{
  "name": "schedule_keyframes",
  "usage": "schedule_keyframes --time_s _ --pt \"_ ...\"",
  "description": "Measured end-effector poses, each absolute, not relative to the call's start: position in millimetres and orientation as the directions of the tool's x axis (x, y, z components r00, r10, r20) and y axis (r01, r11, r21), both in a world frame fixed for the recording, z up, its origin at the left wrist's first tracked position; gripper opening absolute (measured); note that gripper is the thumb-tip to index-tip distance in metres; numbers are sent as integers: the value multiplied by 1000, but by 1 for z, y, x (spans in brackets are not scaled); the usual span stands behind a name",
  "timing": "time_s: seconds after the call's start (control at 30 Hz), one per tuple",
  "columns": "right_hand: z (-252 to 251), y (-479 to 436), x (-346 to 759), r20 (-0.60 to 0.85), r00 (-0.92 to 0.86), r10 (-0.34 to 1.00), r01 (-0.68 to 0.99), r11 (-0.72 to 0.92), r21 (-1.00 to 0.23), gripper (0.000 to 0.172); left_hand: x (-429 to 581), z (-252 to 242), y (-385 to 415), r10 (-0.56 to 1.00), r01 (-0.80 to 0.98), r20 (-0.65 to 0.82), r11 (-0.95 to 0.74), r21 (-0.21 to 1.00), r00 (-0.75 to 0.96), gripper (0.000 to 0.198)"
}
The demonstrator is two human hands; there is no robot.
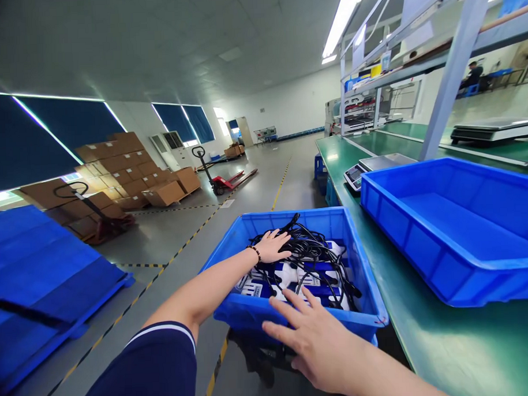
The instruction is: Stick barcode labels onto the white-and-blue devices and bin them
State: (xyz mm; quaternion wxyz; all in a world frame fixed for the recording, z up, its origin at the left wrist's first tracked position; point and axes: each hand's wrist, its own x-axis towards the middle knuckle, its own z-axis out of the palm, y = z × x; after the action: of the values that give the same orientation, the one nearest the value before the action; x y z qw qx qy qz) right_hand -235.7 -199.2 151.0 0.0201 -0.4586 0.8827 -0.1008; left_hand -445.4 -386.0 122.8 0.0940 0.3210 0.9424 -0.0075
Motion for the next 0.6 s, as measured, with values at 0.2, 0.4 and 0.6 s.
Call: schedule_keyframes --time_s 0.2,0.4,0.6 --pt "149 -179 -266 113 -776 -621 -630 770 -94 30 -442 135 -383 544 538 -150 839 80 -826 95" --pt "161 -144 -280 -184 -906 -381 -355 921 -158 41 -455 138 -339 453 451 -78 891 45 -888 84" --pt "159 -144 -263 -41 -911 -411 -391 889 -238 44 -458 126 -326 528 538 -219 843 14 -821 82"
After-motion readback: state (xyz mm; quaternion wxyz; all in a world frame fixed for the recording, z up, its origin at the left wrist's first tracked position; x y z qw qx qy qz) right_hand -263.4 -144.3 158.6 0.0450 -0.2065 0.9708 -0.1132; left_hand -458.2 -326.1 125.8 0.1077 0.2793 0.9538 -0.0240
